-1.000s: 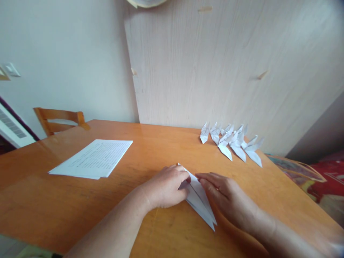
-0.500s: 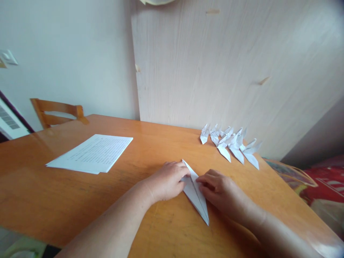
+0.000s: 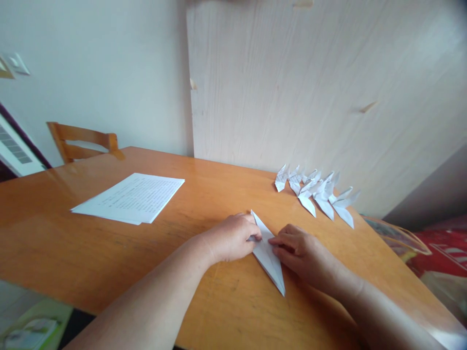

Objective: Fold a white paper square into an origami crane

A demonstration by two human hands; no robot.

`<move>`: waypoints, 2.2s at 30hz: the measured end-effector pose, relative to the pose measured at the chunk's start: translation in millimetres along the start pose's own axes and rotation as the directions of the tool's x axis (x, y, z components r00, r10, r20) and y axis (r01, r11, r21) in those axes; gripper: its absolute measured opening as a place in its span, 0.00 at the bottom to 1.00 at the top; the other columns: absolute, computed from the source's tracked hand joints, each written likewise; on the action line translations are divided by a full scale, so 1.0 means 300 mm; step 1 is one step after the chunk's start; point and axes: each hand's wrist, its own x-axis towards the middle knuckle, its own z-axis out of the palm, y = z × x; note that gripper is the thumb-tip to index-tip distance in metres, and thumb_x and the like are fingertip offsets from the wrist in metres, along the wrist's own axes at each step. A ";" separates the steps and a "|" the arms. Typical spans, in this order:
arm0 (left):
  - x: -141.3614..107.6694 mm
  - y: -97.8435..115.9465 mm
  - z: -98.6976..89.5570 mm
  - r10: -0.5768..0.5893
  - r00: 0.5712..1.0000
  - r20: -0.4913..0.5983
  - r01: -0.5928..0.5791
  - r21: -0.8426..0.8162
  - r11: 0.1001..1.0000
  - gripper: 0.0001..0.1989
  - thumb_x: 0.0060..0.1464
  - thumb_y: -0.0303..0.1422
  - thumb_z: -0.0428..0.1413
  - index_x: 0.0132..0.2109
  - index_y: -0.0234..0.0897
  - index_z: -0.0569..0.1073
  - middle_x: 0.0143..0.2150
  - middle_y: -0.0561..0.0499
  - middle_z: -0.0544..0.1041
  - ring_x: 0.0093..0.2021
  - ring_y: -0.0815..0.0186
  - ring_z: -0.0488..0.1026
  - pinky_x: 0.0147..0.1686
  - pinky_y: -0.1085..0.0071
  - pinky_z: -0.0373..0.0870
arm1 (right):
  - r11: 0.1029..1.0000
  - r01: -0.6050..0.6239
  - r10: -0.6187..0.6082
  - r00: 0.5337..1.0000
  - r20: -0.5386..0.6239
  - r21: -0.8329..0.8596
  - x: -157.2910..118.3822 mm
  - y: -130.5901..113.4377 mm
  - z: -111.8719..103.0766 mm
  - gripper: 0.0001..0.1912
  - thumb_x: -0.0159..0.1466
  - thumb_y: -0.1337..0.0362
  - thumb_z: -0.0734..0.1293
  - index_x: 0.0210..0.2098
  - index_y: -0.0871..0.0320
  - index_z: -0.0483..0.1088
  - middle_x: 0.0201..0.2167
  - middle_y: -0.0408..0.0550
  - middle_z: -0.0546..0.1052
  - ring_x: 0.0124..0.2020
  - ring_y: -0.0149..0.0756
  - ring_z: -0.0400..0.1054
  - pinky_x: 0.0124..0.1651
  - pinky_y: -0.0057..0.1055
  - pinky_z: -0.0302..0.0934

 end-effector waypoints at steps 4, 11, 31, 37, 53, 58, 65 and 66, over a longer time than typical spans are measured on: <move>0.000 -0.011 0.008 -0.023 1.000 0.010 0.023 0.000 1.000 0.10 0.56 0.26 0.56 0.42 0.39 0.81 0.42 0.48 0.76 0.44 0.62 0.73 0.45 0.68 0.69 | 1.000 0.005 -0.005 1.000 -0.005 -0.025 -0.002 -0.011 -0.003 0.09 0.66 0.69 0.64 0.34 0.54 0.77 0.35 0.47 0.74 0.38 0.36 0.70 0.41 0.33 0.64; -0.002 0.003 -0.001 -0.031 0.999 0.014 0.030 0.024 0.999 0.05 0.55 0.31 0.59 0.38 0.40 0.79 0.40 0.49 0.74 0.42 0.61 0.72 0.40 0.69 0.68 | 0.998 0.007 -0.006 1.000 0.012 -0.066 -0.007 -0.011 -0.002 0.07 0.66 0.65 0.67 0.41 0.52 0.78 0.36 0.47 0.74 0.38 0.37 0.69 0.41 0.34 0.63; -0.001 0.015 -0.013 -0.062 0.996 0.060 0.061 0.026 0.998 0.08 0.50 0.36 0.63 0.37 0.40 0.76 0.42 0.49 0.72 0.43 0.60 0.71 0.37 0.69 0.65 | 0.987 0.006 0.001 0.999 0.040 -0.162 -0.018 -0.024 -0.002 0.11 0.62 0.59 0.72 0.44 0.53 0.75 0.38 0.48 0.72 0.37 0.38 0.67 0.41 0.35 0.61; 0.002 -0.007 -0.017 -0.131 0.991 0.022 0.132 -0.081 0.988 0.11 0.57 0.26 0.50 0.42 0.40 0.76 0.43 0.50 0.75 0.42 0.64 0.72 0.42 0.70 0.68 | 0.988 0.000 0.006 0.999 0.037 -0.157 -0.019 -0.023 -0.003 0.12 0.62 0.59 0.71 0.45 0.53 0.75 0.40 0.50 0.72 0.40 0.41 0.68 0.43 0.38 0.63; -0.001 -0.012 0.001 -0.137 0.990 0.043 0.141 -0.112 0.984 0.09 0.50 0.24 0.55 0.38 0.38 0.77 0.38 0.51 0.75 0.35 0.66 0.72 0.33 0.74 0.66 | 0.990 -0.015 0.021 0.999 0.047 -0.141 -0.019 -0.021 -0.002 0.12 0.63 0.58 0.71 0.46 0.53 0.75 0.39 0.49 0.73 0.38 0.40 0.68 0.41 0.37 0.63; 0.001 -0.008 0.011 -0.125 0.991 0.045 0.128 -0.090 0.988 0.09 0.50 0.25 0.55 0.37 0.38 0.78 0.39 0.50 0.75 0.36 0.66 0.72 0.34 0.73 0.67 | 0.991 -0.021 0.027 0.999 0.047 -0.133 -0.018 -0.037 -0.011 0.08 0.65 0.60 0.69 0.43 0.53 0.75 0.38 0.48 0.73 0.38 0.39 0.69 0.41 0.36 0.62; -0.003 -0.011 0.013 -0.075 0.997 0.029 0.077 -0.069 0.995 0.11 0.50 0.23 0.53 0.38 0.38 0.78 0.40 0.49 0.75 0.37 0.65 0.73 0.37 0.72 0.68 | 0.995 -0.043 0.039 0.998 -0.042 -0.087 -0.010 -0.015 -0.018 0.09 0.68 0.67 0.62 0.41 0.54 0.75 0.38 0.48 0.75 0.38 0.38 0.70 0.39 0.34 0.62; -0.004 -0.012 0.014 -0.075 0.997 0.028 0.077 -0.068 0.995 0.11 0.51 0.23 0.53 0.39 0.39 0.78 0.40 0.49 0.75 0.38 0.65 0.73 0.38 0.72 0.69 | 0.995 -0.045 0.041 0.998 -0.051 -0.089 -0.011 -0.013 -0.017 0.10 0.67 0.69 0.62 0.42 0.54 0.75 0.38 0.48 0.75 0.38 0.38 0.70 0.40 0.33 0.62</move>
